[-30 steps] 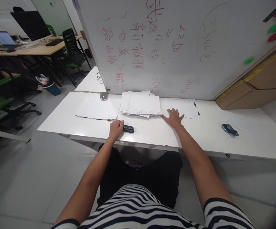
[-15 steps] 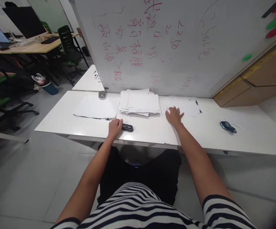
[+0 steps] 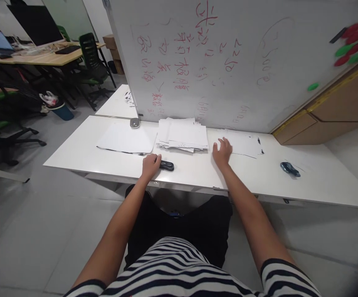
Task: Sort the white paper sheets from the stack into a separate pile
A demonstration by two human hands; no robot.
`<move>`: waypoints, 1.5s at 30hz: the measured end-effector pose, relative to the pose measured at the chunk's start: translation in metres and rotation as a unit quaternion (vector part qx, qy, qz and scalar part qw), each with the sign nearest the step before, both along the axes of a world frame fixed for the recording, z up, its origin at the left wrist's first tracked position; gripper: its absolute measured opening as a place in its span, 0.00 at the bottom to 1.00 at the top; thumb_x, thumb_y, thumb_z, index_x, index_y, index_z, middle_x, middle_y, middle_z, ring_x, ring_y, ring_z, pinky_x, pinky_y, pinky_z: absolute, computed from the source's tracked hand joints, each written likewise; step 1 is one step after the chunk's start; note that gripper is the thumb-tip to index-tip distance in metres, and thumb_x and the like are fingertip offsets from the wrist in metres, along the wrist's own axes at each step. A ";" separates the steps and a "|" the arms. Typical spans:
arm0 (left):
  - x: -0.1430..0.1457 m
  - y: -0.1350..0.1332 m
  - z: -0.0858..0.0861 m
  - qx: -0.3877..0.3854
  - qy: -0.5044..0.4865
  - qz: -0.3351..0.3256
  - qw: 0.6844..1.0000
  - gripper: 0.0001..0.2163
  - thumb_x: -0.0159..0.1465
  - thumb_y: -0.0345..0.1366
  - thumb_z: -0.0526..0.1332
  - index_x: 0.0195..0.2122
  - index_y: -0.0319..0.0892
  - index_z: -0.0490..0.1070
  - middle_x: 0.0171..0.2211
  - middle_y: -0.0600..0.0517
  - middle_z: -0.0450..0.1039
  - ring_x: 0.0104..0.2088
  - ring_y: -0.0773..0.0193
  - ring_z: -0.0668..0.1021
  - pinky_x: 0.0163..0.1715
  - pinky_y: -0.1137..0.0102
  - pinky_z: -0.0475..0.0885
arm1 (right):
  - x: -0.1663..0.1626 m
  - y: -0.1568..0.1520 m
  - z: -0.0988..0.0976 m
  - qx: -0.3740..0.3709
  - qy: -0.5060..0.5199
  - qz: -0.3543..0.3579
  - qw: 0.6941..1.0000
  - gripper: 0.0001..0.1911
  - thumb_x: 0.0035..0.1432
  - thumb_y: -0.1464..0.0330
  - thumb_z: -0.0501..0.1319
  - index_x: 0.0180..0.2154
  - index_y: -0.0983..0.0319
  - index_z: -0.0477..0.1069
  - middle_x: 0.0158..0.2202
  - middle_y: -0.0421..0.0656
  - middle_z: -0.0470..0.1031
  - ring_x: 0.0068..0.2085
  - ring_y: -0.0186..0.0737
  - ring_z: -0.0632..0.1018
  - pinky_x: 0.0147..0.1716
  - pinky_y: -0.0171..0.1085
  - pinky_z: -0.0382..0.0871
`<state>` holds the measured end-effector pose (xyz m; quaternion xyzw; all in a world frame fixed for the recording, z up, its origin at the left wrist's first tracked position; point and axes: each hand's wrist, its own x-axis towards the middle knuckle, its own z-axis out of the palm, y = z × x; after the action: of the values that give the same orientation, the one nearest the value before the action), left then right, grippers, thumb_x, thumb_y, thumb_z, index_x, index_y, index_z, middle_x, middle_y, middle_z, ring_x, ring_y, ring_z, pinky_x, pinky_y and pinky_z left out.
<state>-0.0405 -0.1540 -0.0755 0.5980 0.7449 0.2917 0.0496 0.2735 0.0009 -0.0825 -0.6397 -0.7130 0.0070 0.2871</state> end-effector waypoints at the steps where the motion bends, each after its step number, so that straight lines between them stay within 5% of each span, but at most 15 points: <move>1: 0.000 0.000 -0.001 0.001 -0.002 -0.001 1.000 0.19 0.69 0.45 0.46 0.21 0.45 0.52 0.21 0.52 0.63 0.27 0.61 0.67 0.31 0.65 0.56 | -0.012 -0.005 0.006 0.008 -0.002 0.041 0.999 0.27 0.66 0.59 0.39 0.58 0.63 0.61 0.64 0.53 0.58 0.66 0.46 0.56 0.63 0.54 0.46; 5: 0.000 0.001 -0.001 0.005 -0.005 0.000 1.000 0.19 0.69 0.45 0.46 0.20 0.44 0.53 0.22 0.51 0.64 0.27 0.61 0.68 0.31 0.65 0.55 | -0.064 -0.017 0.025 -0.013 -0.064 0.200 0.978 0.27 0.66 0.59 0.43 0.63 0.61 0.55 0.67 0.48 0.53 0.68 0.46 0.51 0.64 0.53 0.40; 10: 0.001 -0.002 0.001 0.001 0.001 0.002 1.000 0.19 0.69 0.45 0.46 0.21 0.44 0.56 0.23 0.51 0.66 0.29 0.61 0.69 0.31 0.65 0.56 | -0.097 -0.014 0.026 -0.096 -0.097 0.217 0.966 0.38 0.64 0.60 0.50 0.68 0.66 0.36 0.62 0.55 0.63 0.63 0.50 0.62 0.62 0.55 0.45; 16: 0.000 -0.002 0.000 0.003 0.011 0.000 1.000 0.20 0.69 0.45 0.46 0.21 0.44 0.57 0.23 0.51 0.67 0.29 0.60 0.70 0.31 0.65 0.56 | -0.088 -0.011 0.017 -0.026 -0.147 0.227 0.962 0.27 0.66 0.71 0.41 0.66 0.67 0.51 0.38 0.50 0.77 0.41 0.45 0.74 0.57 0.46 0.54; 21: 0.000 -0.002 0.000 0.004 0.002 -0.004 1.000 0.20 0.69 0.45 0.46 0.21 0.44 0.57 0.23 0.51 0.67 0.29 0.60 0.70 0.31 0.65 0.57 | -0.086 -0.008 0.021 -0.051 -0.144 0.197 0.968 0.22 0.64 0.72 0.43 0.53 0.66 0.69 0.33 0.51 0.76 0.34 0.44 0.74 0.38 0.39 0.63; 25: 0.000 -0.003 0.000 0.005 -0.008 -0.003 1.000 0.20 0.69 0.45 0.46 0.20 0.44 0.56 0.22 0.52 0.65 0.28 0.61 0.69 0.30 0.65 0.56 | -0.088 -0.016 0.034 -0.045 -0.125 0.171 0.976 0.21 0.67 0.67 0.42 0.46 0.65 0.72 0.30 0.49 0.76 0.32 0.43 0.74 0.33 0.36 0.61; 29: 0.001 -0.002 0.001 0.003 -0.007 0.031 0.999 0.21 0.69 0.47 0.45 0.21 0.44 0.57 0.23 0.49 0.66 0.29 0.59 0.70 0.31 0.64 0.57 | -0.080 -0.045 0.057 -0.013 0.092 0.164 0.982 0.21 0.67 0.56 0.47 0.42 0.61 0.72 0.32 0.45 0.76 0.34 0.40 0.75 0.34 0.35 0.63; 31: -0.001 -0.002 0.003 0.003 -0.013 0.068 0.998 0.21 0.69 0.48 0.45 0.23 0.44 0.61 0.26 0.47 0.69 0.33 0.56 0.71 0.33 0.63 0.59 | -0.069 -0.067 0.067 -0.005 0.312 0.162 0.936 0.19 0.62 0.51 0.53 0.39 0.59 0.71 0.32 0.41 0.75 0.34 0.38 0.74 0.34 0.34 0.65; 36: 0.008 -0.023 0.012 0.118 -0.087 0.069 0.987 0.20 0.70 0.46 0.41 0.40 0.43 0.69 0.46 0.43 0.73 0.52 0.54 0.70 0.52 0.58 0.61 | -0.033 -0.132 0.055 -0.086 0.694 0.093 0.709 0.17 0.52 0.52 0.65 0.35 0.57 0.69 0.31 0.36 0.75 0.31 0.32 0.75 0.33 0.34 0.70; 38: 0.027 -0.042 0.014 0.139 -0.201 0.017 0.969 0.25 0.70 0.49 0.36 0.41 0.43 0.70 0.50 0.44 0.72 0.55 0.56 0.70 0.54 0.59 0.62 | -0.026 -0.165 0.034 -0.150 0.746 0.039 0.648 0.17 0.48 0.56 0.69 0.36 0.57 0.70 0.34 0.37 0.78 0.34 0.34 0.78 0.34 0.35 0.72; 40: 0.057 -0.064 0.014 0.097 -0.378 -0.023 0.920 0.30 0.69 0.53 0.32 0.47 0.44 0.69 0.52 0.45 0.72 0.54 0.57 0.71 0.52 0.60 0.66 | -0.028 -0.202 0.011 -0.222 0.771 -0.008 0.597 0.17 0.47 0.58 0.71 0.37 0.56 0.71 0.37 0.38 0.80 0.37 0.38 0.79 0.34 0.37 0.75; 42: 0.089 -0.083 0.010 0.007 -0.513 -0.077 0.855 0.27 0.66 0.59 0.44 0.52 0.44 0.66 0.52 0.45 0.73 0.53 0.55 0.74 0.51 0.60 0.69 | -0.035 -0.236 -0.007 -0.271 0.785 -0.041 0.555 0.16 0.48 0.59 0.70 0.36 0.57 0.71 0.38 0.40 0.80 0.38 0.39 0.80 0.36 0.38 0.76; 45: 0.125 -0.097 0.004 -0.112 -0.591 -0.082 0.795 0.28 0.56 0.53 0.65 0.53 0.43 0.67 0.52 0.44 0.74 0.51 0.52 0.75 0.51 0.59 0.71 | -0.044 -0.273 -0.020 -0.298 0.789 -0.039 0.536 0.13 0.50 0.59 0.69 0.35 0.57 0.71 0.38 0.39 0.80 0.38 0.38 0.80 0.39 0.38 0.76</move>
<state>0.0840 -0.2511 -0.0719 0.3586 0.5464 0.4974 0.5705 0.2292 -0.2720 -0.1029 -0.4510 -0.1283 0.7093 0.5263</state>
